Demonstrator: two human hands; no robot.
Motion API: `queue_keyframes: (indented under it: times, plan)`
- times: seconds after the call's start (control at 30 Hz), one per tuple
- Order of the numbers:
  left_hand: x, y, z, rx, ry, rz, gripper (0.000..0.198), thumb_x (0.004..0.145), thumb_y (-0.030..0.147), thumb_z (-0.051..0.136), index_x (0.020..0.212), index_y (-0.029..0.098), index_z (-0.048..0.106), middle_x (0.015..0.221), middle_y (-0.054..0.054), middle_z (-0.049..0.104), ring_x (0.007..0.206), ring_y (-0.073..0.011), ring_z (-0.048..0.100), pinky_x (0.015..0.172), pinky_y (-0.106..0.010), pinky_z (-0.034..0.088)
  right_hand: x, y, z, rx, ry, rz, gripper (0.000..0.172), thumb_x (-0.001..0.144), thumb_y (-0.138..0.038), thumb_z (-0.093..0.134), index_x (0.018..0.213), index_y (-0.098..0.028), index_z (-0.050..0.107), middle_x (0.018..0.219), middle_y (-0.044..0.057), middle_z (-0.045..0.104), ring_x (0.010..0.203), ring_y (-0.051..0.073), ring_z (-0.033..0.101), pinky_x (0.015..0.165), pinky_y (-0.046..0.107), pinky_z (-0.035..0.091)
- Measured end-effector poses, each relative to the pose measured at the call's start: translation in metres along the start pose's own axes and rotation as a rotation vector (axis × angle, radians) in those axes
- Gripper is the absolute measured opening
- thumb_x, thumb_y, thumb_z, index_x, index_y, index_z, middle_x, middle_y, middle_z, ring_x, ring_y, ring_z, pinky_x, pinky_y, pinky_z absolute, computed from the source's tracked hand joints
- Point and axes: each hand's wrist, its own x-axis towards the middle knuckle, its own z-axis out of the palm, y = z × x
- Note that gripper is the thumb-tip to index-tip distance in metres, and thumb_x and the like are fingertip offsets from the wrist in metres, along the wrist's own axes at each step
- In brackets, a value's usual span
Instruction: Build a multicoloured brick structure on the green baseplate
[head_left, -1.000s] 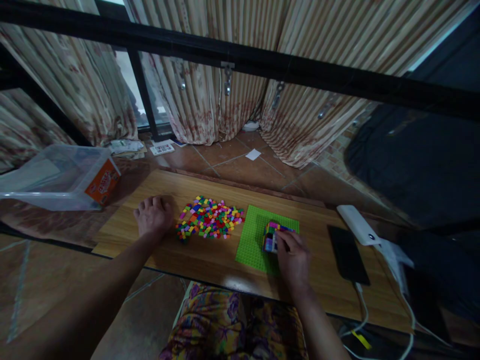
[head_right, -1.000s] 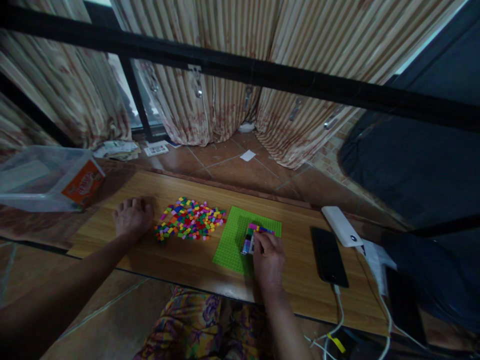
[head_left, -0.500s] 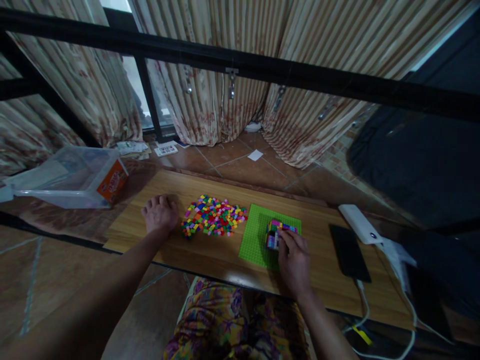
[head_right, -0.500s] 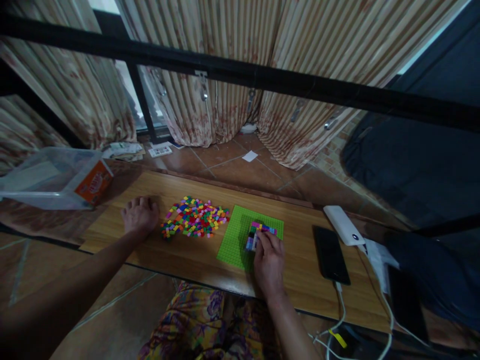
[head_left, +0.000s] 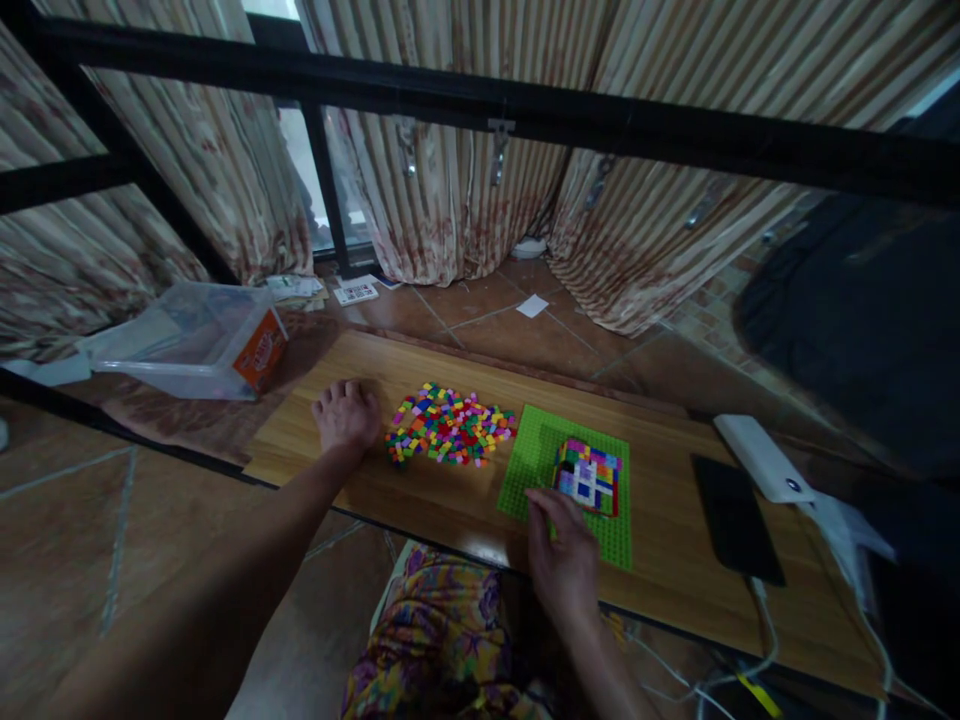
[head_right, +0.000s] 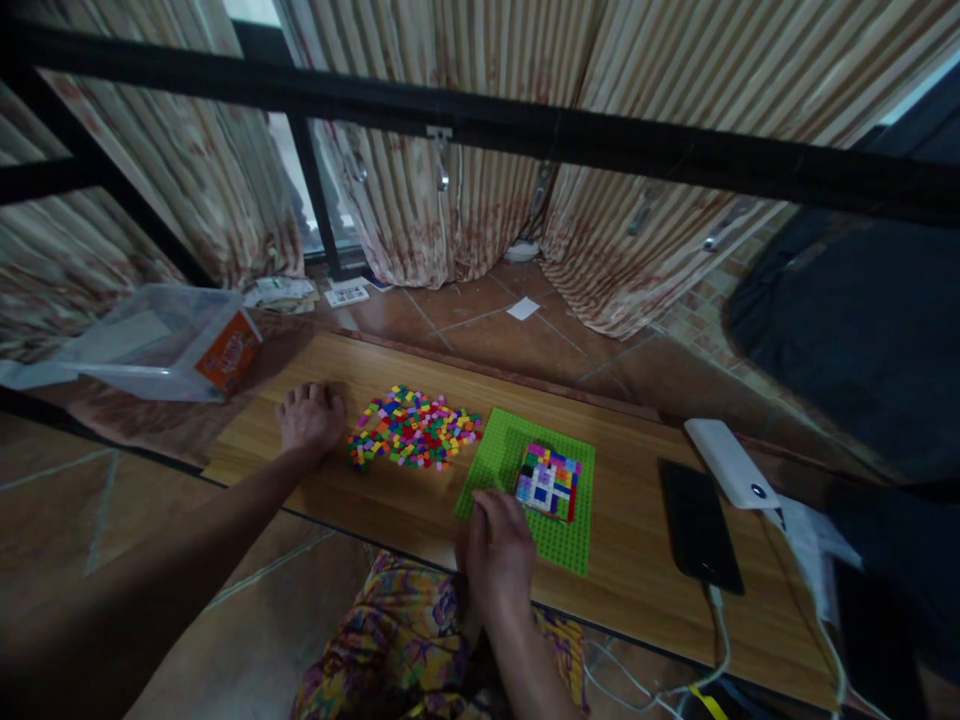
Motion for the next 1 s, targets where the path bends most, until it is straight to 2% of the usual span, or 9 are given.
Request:
queue_keyframes:
  times: [0.27, 0.37, 0.53, 0.63, 0.73, 0.87, 1.0]
  plan:
    - [-0.002, 0.0, 0.0, -0.023, 0.016, 0.01, 0.043, 0.091, 0.035, 0.034, 0.121, 0.014, 0.058, 0.124, -0.017, 0.058, 0.115, -0.0331, 0.047, 0.095, -0.047, 0.036, 0.03, -0.007, 0.046, -0.098, -0.136, -0.031, 0.026, 0.093, -0.022, 0.044, 0.102, -0.02, 0.068, 0.101, 0.009, 0.065, 0.097, 0.021, 0.059, 0.087, 0.035, 0.047]
    - [-0.002, 0.0, 0.0, -0.033, 0.006, 0.013, 0.044, 0.09, 0.034, 0.034, 0.12, 0.014, 0.058, 0.124, -0.017, 0.058, 0.115, -0.033, 0.047, 0.094, -0.047, 0.036, 0.039, -0.006, 0.056, -0.152, -0.182, -0.036, 0.025, 0.093, -0.024, 0.045, 0.101, -0.019, 0.068, 0.098, 0.008, 0.065, 0.095, 0.021, 0.059, 0.085, 0.034, 0.046]
    - [-0.002, 0.001, -0.003, -0.045, -0.026, -0.002, 0.045, 0.09, 0.034, 0.035, 0.123, 0.014, 0.057, 0.127, -0.018, 0.056, 0.119, -0.0328, 0.045, 0.097, -0.048, 0.034, 0.044, -0.005, 0.064, -0.232, -0.176, -0.043, 0.025, 0.094, -0.026, 0.045, 0.09, -0.021, 0.068, 0.094, 0.008, 0.065, 0.091, 0.021, 0.058, 0.081, 0.032, 0.044]
    - [-0.002, 0.0, -0.002, -0.033, -0.028, -0.005, 0.045, 0.09, 0.035, 0.035, 0.123, 0.014, 0.057, 0.128, -0.018, 0.056, 0.118, -0.0331, 0.046, 0.097, -0.047, 0.034, 0.042, -0.007, 0.061, -0.154, -0.176, -0.019, 0.024, 0.094, -0.026, 0.045, 0.086, -0.021, 0.067, 0.091, 0.007, 0.067, 0.089, 0.02, 0.06, 0.08, 0.031, 0.045]
    - [0.0, -0.001, 0.001, -0.016, -0.008, -0.004, 0.045, 0.09, 0.036, 0.034, 0.121, 0.014, 0.058, 0.126, -0.018, 0.057, 0.117, -0.0336, 0.047, 0.096, -0.047, 0.035, 0.037, -0.011, 0.048, -0.009, -0.155, 0.072, 0.021, 0.092, -0.028, 0.048, 0.087, -0.021, 0.067, 0.088, 0.005, 0.07, 0.081, 0.018, 0.064, 0.075, 0.03, 0.048]
    - [0.001, -0.002, 0.003, -0.013, 0.012, 0.005, 0.044, 0.09, 0.035, 0.033, 0.118, 0.013, 0.059, 0.125, -0.019, 0.057, 0.117, -0.0337, 0.047, 0.095, -0.048, 0.036, 0.029, -0.012, 0.023, 0.158, -0.069, 0.243, 0.019, 0.087, -0.034, 0.055, 0.088, -0.021, 0.069, 0.083, 0.004, 0.073, 0.074, 0.018, 0.067, 0.07, 0.029, 0.051]
    - [0.001, -0.002, 0.003, -0.014, 0.007, 0.008, 0.045, 0.089, 0.036, 0.034, 0.12, 0.014, 0.058, 0.126, -0.019, 0.056, 0.117, -0.0344, 0.048, 0.095, -0.048, 0.036, 0.03, 0.002, -0.01, 0.187, 0.061, 0.275, 0.021, 0.084, -0.037, 0.058, 0.088, -0.021, 0.071, 0.089, 0.005, 0.074, 0.078, 0.018, 0.069, 0.073, 0.03, 0.053]
